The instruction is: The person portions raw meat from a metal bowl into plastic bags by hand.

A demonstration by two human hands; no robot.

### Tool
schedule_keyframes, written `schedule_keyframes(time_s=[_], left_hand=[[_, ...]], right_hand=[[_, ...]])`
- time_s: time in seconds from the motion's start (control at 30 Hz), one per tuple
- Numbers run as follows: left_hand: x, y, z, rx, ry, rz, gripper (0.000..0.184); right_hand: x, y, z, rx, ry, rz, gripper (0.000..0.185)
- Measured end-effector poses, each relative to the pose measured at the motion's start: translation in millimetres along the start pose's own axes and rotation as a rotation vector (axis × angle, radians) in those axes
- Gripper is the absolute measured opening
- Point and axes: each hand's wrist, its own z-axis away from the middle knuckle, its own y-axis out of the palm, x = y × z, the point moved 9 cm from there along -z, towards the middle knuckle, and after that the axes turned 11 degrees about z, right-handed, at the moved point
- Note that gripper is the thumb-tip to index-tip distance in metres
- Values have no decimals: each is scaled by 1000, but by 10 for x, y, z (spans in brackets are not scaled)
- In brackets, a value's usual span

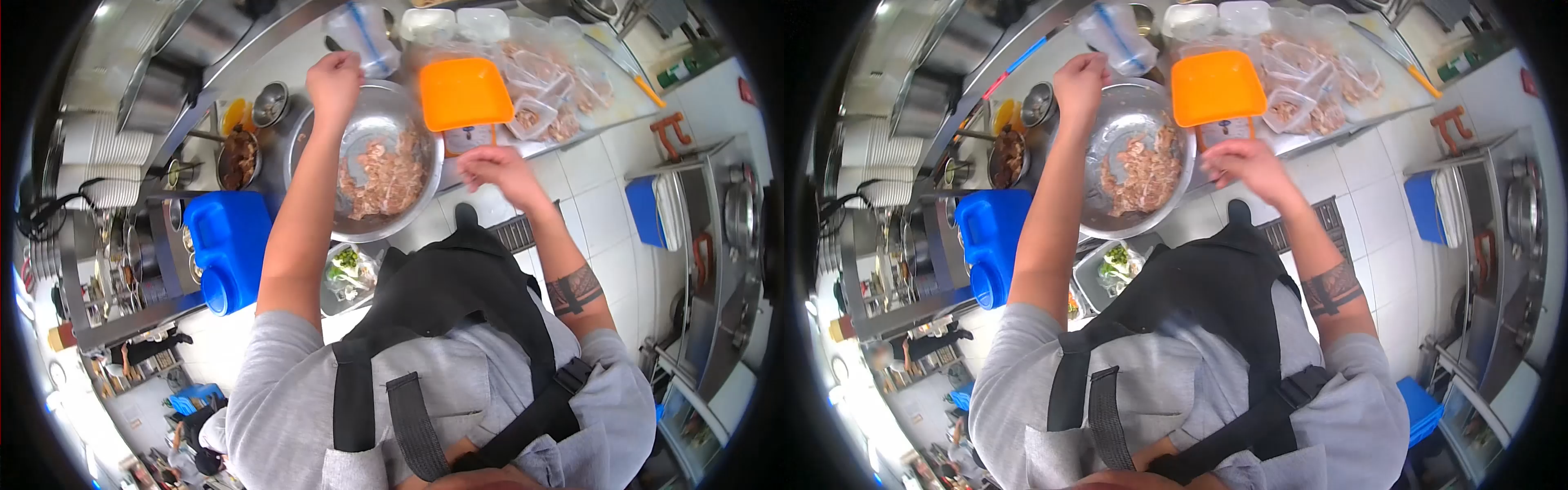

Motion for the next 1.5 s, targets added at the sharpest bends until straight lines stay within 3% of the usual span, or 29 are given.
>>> schedule_keyframes(time_s=[0.1, 0.17, 0.2, 0.27, 0.3, 0.37, 0.4, 0.57, 0.6, 0.67, 0.77, 0.8, 0.87, 1.0, 1.07, 1.2, 1.27, 1.33, 1.4, 1.43, 1.5], left_hand=[[121, -375, -127, -210, 36, 11, 44], [-75, -410, -340, -343, 260, 40, 51], [-106, -458, -486, -355, 265, 46, 51], [24, -295, -864, -97, 49, 204, 35], [50, -293, -994, -99, 54, 207, 35], [-302, -460, -963, -347, 594, 11, 37], [-308, -458, -974, -341, 595, 11, 37], [-66, -369, -1208, -56, 296, 1706, 48], [-160, -338, -1145, -46, 293, 1705, 48], [-365, -497, -884, -402, 238, 269, 44], [-220, -335, -1087, -196, 212, 77, 40], [-260, -308, -1041, -193, 211, 75, 40], [-260, -400, -915, -290, 254, 796, 37], [-144, -471, -1041, -292, 149, 699, 31], [-153, -544, -1078, -205, 188, 1111, 27], [71, -706, -1131, -255, 57, 1096, 30], [199, -1006, -1177, -302, 137, 1662, 28], [174, -1290, -1112, -299, 149, 1704, 27], [283, -1599, -977, -352, 141, 1740, 24], [388, -1676, -846, -363, 159, 1740, 24], [527, -1879, -484, -477, 207, 1132, 24]], right_hand=[[-140, 797, -391, 187, -71, 261, 20], [103, 1247, -429, 220, -167, 597, 22], [94, 1401, -458, 226, -173, 608, 22], [91, 1747, -439, 338, -343, 679, 23], [104, 1794, -416, 338, -347, 684, 23], [104, 1864, -364, 363, -322, 660, 23], [105, 1854, -361, 350, -326, 678, 22], [-214, 1690, -462, 271, -136, 528, 20], [-209, 1656, -473, 261, -110, 505, 20], [-159, 1620, -481, 259, -88, 506, 20], [-178, 1611, -512, 244, -103, 533, 21], [-171, 1619, -513, 230, -138, 560, 22], [-216, 1635, -531, 232, -130, 566, 22], [-227, 1650, -550, 257, -100, 581, 22], [-173, 1651, -558, 252, -117, 590, 22], [-187, 1643, -575, 214, -124, 577, 20], [-127, 1640, -551, 196, -119, 553, 20], [-95, 1627, -583, 185, -120, 537, 20], [222, 1487, -624, -67, -423, 634, 17], [334, 1510, -665, -51, -432, 637, 17], [781, 1315, -636, -339, -623, 549, 17]])
